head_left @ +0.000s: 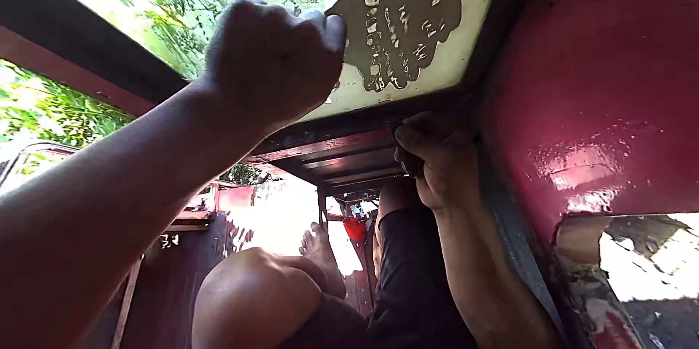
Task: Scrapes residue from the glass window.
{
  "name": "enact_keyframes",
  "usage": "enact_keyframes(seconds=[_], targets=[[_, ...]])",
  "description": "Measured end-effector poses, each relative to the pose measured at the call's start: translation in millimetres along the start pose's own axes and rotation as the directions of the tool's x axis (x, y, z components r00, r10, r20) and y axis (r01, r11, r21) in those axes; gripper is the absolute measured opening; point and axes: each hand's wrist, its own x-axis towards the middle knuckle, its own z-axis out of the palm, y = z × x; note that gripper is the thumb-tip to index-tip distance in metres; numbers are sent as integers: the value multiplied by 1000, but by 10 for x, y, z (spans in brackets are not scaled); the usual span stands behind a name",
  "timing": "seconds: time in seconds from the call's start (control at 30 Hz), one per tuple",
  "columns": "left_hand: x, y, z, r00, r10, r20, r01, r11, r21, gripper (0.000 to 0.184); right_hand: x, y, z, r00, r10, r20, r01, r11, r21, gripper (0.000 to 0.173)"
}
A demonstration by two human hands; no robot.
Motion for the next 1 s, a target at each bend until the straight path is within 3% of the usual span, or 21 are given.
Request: enact_keyframes(seconds=[0.1,0.2,0.23,0.3,0.37,0.43,0.5,0.57,0.67,0.8,0.9,1.0], targets=[[-75,-10,-119,983,-143,115,156,981,-116,57,20,55,-16,999,-39,-3,39,999,1,16],[-197,58,-104,967,-229,114,255,874,-414,58,32,118,8,983,-183,27,185,975,-120,6],[-250,142,-64,967,-240,79,242,787,-568,48,39,134,34,970,-242,29,244,961,-130,5],[-365,372,28,966,-249,73,185,465,-866,26,47,143,103,944,-325,63,329,942,-70,10],[-491,573,105,949,-294,118,172,165,-971,22,44,163,179,915,-384,122,387,922,3,13],[-576,642,135,915,-378,139,174,61,-983,21,35,167,256,895,-414,165,422,907,-10,15],[-632,577,155,889,-442,119,187,113,-976,23,44,115,298,886,-383,262,409,911,-50,15],[-718,429,198,887,-459,51,173,227,-959,23,103,2,355,894,-332,300,400,894,-202,8],[-911,170,252,871,-491,-24,156,322,-934,23,306,-102,537,884,-446,137,451,743,-494,7],[-1202,-164,314,780,-607,-151,73,327,-942,20,458,-72,839,778,-626,48,471,530,-705,15],[-1442,-406,442,639,-645,-419,-42,515,-856,23,514,49,1013,736,-676,-47,400,489,-775,13],[-1634,-493,689,454,-686,-569,55,659,-750,26,566,114,1127,689,-708,-155,355,515,-780,10]])
